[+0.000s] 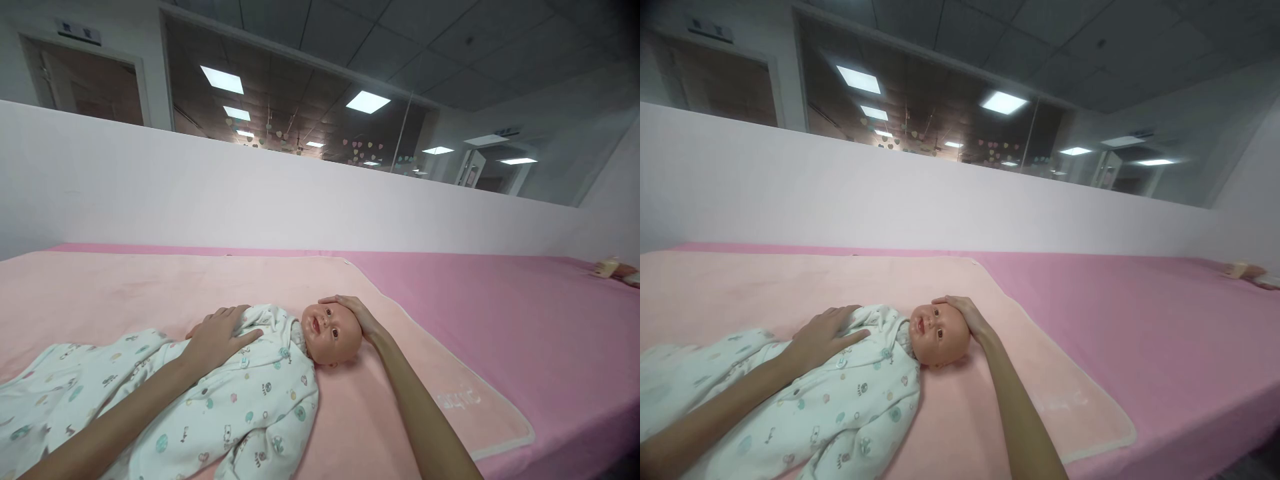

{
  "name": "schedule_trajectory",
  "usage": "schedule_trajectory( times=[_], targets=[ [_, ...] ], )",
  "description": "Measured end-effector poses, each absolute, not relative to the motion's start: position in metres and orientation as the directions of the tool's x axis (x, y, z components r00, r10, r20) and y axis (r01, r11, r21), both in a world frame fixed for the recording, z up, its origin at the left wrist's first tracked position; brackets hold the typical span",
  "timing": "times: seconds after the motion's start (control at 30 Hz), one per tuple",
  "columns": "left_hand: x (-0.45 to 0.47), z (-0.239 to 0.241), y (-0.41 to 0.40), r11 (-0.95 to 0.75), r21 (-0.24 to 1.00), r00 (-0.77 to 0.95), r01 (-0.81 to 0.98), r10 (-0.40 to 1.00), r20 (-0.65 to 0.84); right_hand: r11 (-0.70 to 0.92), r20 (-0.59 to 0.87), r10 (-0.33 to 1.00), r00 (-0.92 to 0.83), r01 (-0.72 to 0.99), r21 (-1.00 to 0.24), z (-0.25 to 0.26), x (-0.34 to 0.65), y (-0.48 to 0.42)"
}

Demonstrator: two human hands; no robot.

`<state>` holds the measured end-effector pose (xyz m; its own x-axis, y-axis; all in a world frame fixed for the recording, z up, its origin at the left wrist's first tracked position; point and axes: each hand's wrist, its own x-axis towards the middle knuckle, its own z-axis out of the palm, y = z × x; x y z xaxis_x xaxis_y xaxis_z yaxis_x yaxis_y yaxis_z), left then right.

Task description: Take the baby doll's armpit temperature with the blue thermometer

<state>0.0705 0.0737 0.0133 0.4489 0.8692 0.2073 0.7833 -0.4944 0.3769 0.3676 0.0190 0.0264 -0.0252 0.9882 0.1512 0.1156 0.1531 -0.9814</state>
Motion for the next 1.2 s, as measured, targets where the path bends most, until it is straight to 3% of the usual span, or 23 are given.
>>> schedule_trajectory(
  times=[0.17, 0.33, 0.6, 0.8, 1.03, 1.2],
  targets=[
    [0.0709, 0.0149, 0.0725, -0.486, 0.374, 0.443, 0.79, 0.874, 0.198, 0.188, 0.19, 0.981, 0.035, 0.057, -0.981, 0.0232, 0.3693, 0.0223],
    [0.0709, 0.0166, 0.0711, -0.491, 0.377, 0.451, 0.785, 0.871, 0.195, 0.141, 0.138, 0.99, -0.035, 0.132, -0.981, 0.0253, 0.3689, 0.019],
    [0.071, 0.015, 0.0731, -0.501, 0.375, 0.46, 0.78, 0.865, 0.199, 0.155, 0.155, 0.988, 0.002, 0.008, -0.988, 0.023, 0.37, 0.0212],
    [0.0702, 0.0148, 0.072, -0.512, 0.377, 0.468, 0.772, 0.859, 0.21, 0.14, 0.135, 0.99, -0.052, 0.121, -0.983, 0.027, 0.3677, 0.0174],
    [0.0702, 0.016, 0.0707, -0.525, 0.368, 0.475, 0.767, 0.851, 0.224, 0.14, 0.14, 0.99, -0.003, 0.002, -0.99, 0.0243, 0.3693, 0.0208],
    [0.0707, 0.0167, 0.07, -0.524, 0.359, 0.473, 0.772, 0.851, 0.226, 0.129, 0.126, 0.991, -0.037, 0.087, -0.988, 0.0235, 0.37, 0.0193]
  ],
)
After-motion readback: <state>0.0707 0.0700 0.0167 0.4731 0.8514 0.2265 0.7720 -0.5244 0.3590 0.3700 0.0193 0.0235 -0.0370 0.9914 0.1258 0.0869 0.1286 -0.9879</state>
